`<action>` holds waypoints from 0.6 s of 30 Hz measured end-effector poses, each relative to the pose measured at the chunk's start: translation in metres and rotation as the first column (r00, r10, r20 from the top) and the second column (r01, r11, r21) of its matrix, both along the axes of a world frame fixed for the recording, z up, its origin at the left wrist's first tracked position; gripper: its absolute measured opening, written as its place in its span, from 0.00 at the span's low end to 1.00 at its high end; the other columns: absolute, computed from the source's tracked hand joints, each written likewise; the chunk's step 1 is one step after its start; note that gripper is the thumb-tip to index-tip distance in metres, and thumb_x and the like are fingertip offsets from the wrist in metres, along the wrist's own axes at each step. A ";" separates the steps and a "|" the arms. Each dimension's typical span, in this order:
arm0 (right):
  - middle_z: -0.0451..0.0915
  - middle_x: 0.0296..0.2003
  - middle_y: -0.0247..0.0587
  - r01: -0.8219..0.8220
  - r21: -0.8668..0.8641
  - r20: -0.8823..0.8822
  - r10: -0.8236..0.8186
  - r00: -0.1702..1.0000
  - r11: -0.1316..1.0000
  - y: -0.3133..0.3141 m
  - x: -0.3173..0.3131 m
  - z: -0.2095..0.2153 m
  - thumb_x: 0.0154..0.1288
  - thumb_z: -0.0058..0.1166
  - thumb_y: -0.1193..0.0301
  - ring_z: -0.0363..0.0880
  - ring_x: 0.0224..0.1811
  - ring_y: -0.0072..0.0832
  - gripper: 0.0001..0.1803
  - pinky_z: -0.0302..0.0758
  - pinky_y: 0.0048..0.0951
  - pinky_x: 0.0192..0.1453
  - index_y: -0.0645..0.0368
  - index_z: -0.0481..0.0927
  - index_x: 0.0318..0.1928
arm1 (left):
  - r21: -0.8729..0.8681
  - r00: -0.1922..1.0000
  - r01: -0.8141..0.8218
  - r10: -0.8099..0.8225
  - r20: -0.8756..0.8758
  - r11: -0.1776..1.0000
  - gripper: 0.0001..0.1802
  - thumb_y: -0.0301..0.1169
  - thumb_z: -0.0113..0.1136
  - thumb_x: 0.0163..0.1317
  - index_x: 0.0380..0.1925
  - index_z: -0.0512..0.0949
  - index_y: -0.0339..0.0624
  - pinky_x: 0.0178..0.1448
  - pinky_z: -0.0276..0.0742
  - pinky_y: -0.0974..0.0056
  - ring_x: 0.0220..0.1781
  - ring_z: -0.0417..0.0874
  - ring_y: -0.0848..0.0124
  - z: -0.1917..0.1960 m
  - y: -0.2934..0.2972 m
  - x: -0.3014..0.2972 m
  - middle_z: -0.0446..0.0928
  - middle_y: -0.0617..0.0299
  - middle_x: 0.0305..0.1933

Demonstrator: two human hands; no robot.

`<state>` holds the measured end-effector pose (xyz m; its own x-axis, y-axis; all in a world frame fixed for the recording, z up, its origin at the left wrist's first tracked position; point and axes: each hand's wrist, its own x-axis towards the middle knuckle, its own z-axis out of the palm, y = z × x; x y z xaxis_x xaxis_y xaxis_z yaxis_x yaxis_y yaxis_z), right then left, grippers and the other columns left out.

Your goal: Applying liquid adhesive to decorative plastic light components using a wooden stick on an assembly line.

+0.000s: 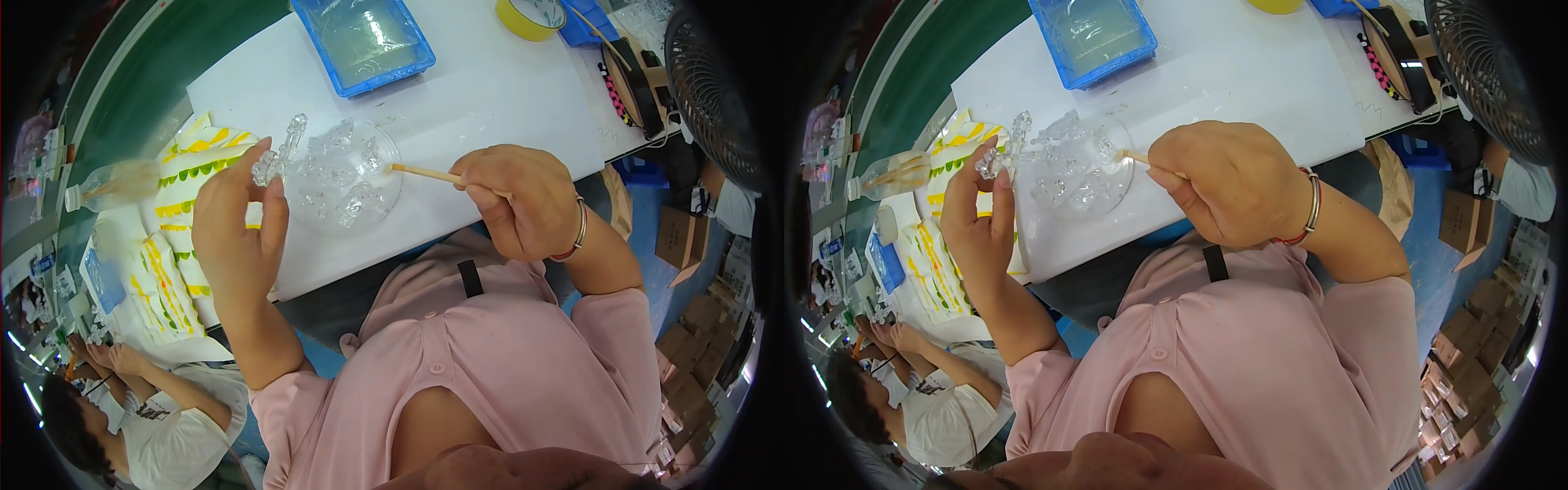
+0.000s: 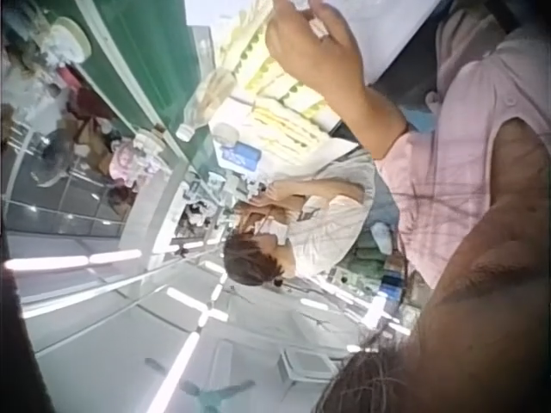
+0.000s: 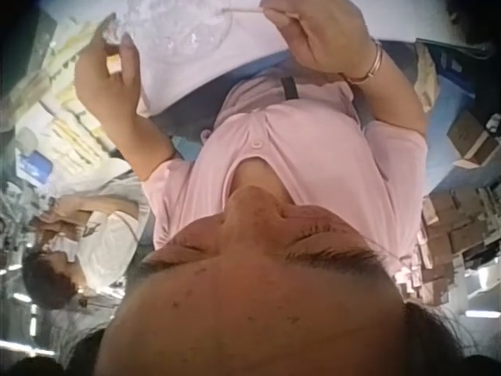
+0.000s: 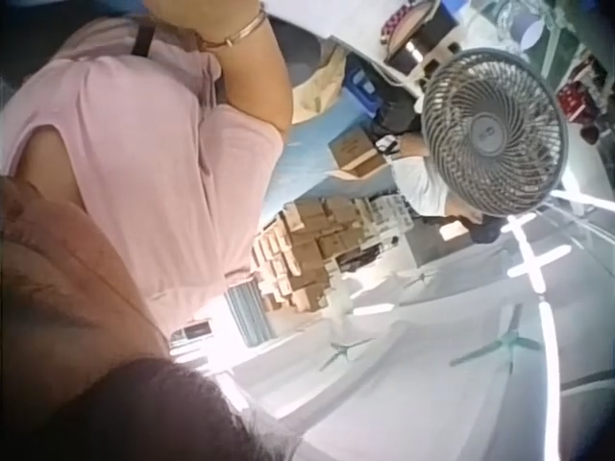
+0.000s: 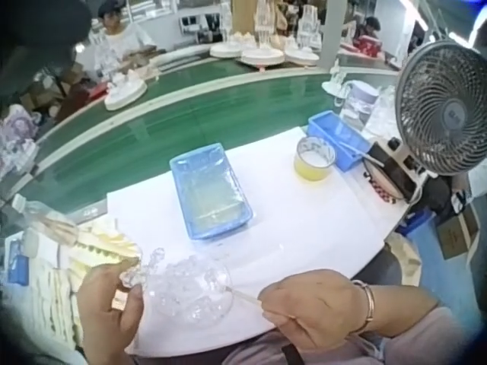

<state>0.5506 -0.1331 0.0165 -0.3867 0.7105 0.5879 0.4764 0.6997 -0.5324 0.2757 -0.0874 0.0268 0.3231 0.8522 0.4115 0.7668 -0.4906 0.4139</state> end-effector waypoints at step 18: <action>0.79 0.29 0.48 -0.169 -0.059 -0.073 0.164 0.984 0.984 -0.016 -0.003 -0.003 0.57 0.51 0.83 0.79 0.25 0.39 0.07 0.77 0.32 0.29 0.67 0.73 0.38 | -0.281 0.997 -0.028 0.045 0.056 0.959 0.21 0.27 0.60 0.60 0.54 0.75 0.41 0.35 0.72 0.70 0.25 0.75 0.74 0.008 -0.024 -0.016 0.77 0.58 0.32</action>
